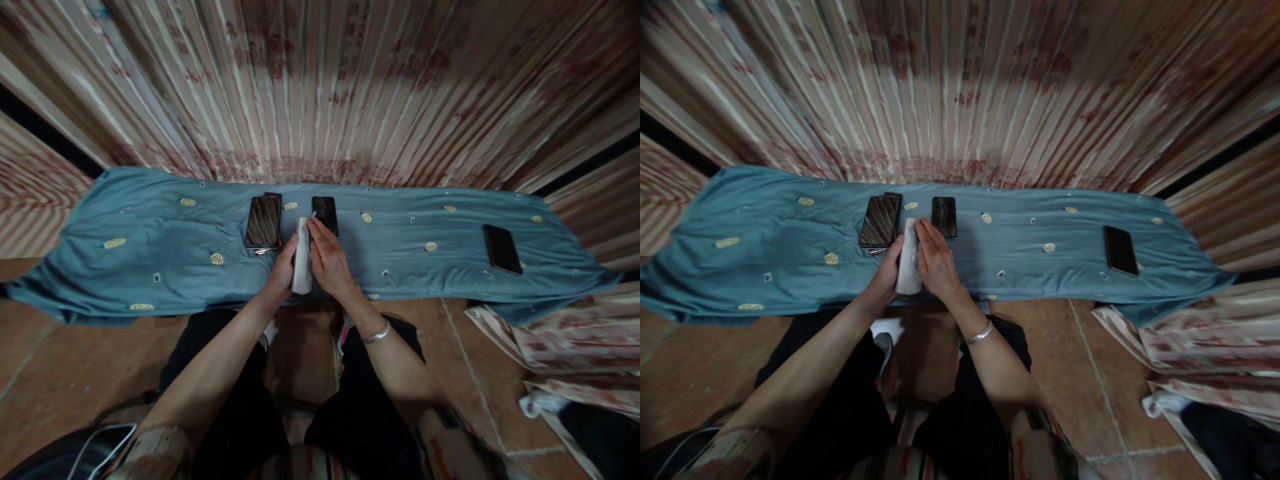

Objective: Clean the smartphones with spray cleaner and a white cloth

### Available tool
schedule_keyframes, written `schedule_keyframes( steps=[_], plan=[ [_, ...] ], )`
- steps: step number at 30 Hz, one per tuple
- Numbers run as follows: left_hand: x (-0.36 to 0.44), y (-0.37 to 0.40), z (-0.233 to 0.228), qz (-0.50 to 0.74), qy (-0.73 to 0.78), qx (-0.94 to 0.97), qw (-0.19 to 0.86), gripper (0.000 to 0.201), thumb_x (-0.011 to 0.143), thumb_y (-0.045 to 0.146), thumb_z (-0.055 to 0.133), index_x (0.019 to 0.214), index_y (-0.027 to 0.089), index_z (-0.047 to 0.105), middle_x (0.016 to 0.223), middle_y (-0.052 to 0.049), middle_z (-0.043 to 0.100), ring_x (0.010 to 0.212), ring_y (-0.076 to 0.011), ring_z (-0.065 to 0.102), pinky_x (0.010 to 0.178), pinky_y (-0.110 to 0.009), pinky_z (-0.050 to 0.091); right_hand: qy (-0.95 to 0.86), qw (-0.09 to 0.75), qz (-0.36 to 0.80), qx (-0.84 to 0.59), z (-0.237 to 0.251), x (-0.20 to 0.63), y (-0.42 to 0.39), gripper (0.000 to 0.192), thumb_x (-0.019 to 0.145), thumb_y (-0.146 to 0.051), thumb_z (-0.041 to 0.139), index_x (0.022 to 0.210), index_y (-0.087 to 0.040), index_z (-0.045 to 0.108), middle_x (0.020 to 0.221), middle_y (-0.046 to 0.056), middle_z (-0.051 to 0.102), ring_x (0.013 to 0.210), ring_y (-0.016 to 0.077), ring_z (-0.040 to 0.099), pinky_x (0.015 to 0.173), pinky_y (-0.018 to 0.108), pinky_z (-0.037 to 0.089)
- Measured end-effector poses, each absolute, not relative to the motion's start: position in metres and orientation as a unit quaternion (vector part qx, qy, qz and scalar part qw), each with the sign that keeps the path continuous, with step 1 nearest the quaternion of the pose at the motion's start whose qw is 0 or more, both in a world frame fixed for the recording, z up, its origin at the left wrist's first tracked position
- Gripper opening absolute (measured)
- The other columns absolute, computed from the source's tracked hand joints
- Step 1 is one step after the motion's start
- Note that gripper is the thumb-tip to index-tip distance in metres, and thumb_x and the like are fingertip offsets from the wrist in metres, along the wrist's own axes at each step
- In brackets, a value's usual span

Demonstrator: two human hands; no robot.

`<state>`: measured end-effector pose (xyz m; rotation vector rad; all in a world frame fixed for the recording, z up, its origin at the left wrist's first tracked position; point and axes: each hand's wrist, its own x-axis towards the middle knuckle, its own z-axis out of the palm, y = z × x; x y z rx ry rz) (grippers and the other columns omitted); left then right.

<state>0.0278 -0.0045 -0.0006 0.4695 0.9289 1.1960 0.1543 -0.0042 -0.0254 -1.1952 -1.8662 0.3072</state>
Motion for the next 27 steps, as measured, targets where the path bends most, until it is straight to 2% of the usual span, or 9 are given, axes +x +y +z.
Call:
schedule_keyframes(
  steps=[8, 14, 19, 24, 27],
  plan=[
    [0.027, -0.005, 0.014, 0.525, 0.398, 0.153, 0.737, 0.038, 0.096, 0.042, 0.070, 0.122, 0.014, 0.077, 0.093, -0.004, 0.085, 0.090, -0.0217, 0.081, 0.084, -0.028, 0.062, -0.719, 0.468, 0.144, -0.493, -0.039, 0.156, 0.004, 0.054, 0.106, -0.022, 0.038, 0.158, -0.020, 0.052, 0.161, 0.012, 0.059, 0.153, 0.0241, 0.053, 0.133, 0.051, 0.039],
    [0.027, -0.003, 0.017, 0.540, 0.380, 0.137, 0.738, 0.038, 0.103, 0.040, 0.059, 0.124, 0.013, 0.075, 0.093, -0.005, 0.085, 0.087, -0.0212, 0.081, 0.084, -0.028, 0.063, -0.718, 0.483, 0.134, -0.483, -0.041, 0.157, 0.005, 0.047, 0.108, -0.026, 0.040, 0.150, -0.018, 0.060, 0.154, 0.015, 0.065, 0.146, 0.0249, 0.060, 0.129, 0.048, 0.046],
    [0.024, -0.002, 0.018, 0.554, 0.396, 0.136, 0.719, 0.036, 0.106, 0.037, 0.053, 0.118, 0.013, 0.077, 0.083, -0.003, 0.083, 0.076, -0.0182, 0.080, 0.075, -0.024, 0.062, -0.722, 0.479, 0.126, -0.483, -0.041, 0.155, 0.003, 0.043, 0.109, -0.027, 0.042, 0.144, -0.021, 0.065, 0.149, 0.012, 0.069, 0.142, 0.0231, 0.064, 0.127, 0.045, 0.048],
    [0.022, -0.002, 0.016, 0.552, 0.396, 0.139, 0.720, 0.030, 0.105, 0.035, 0.058, 0.112, 0.014, 0.078, 0.069, 0.002, 0.078, 0.054, -0.0123, 0.070, 0.056, -0.019, 0.055, -0.719, 0.489, 0.107, -0.482, -0.041, 0.156, 0.005, 0.042, 0.109, -0.027, 0.041, 0.141, -0.019, 0.067, 0.146, 0.014, 0.071, 0.139, 0.0227, 0.066, 0.124, 0.043, 0.051],
    [0.023, -0.004, 0.016, 0.539, 0.396, 0.136, 0.731, 0.028, 0.104, 0.034, 0.061, 0.113, 0.014, 0.078, 0.072, 0.001, 0.079, 0.059, -0.0140, 0.073, 0.061, -0.020, 0.057, -0.712, 0.492, 0.110, -0.489, -0.042, 0.161, 0.008, 0.042, 0.109, -0.029, 0.041, 0.142, -0.020, 0.066, 0.148, 0.013, 0.070, 0.140, 0.0228, 0.065, 0.125, 0.044, 0.050]
  ],
)
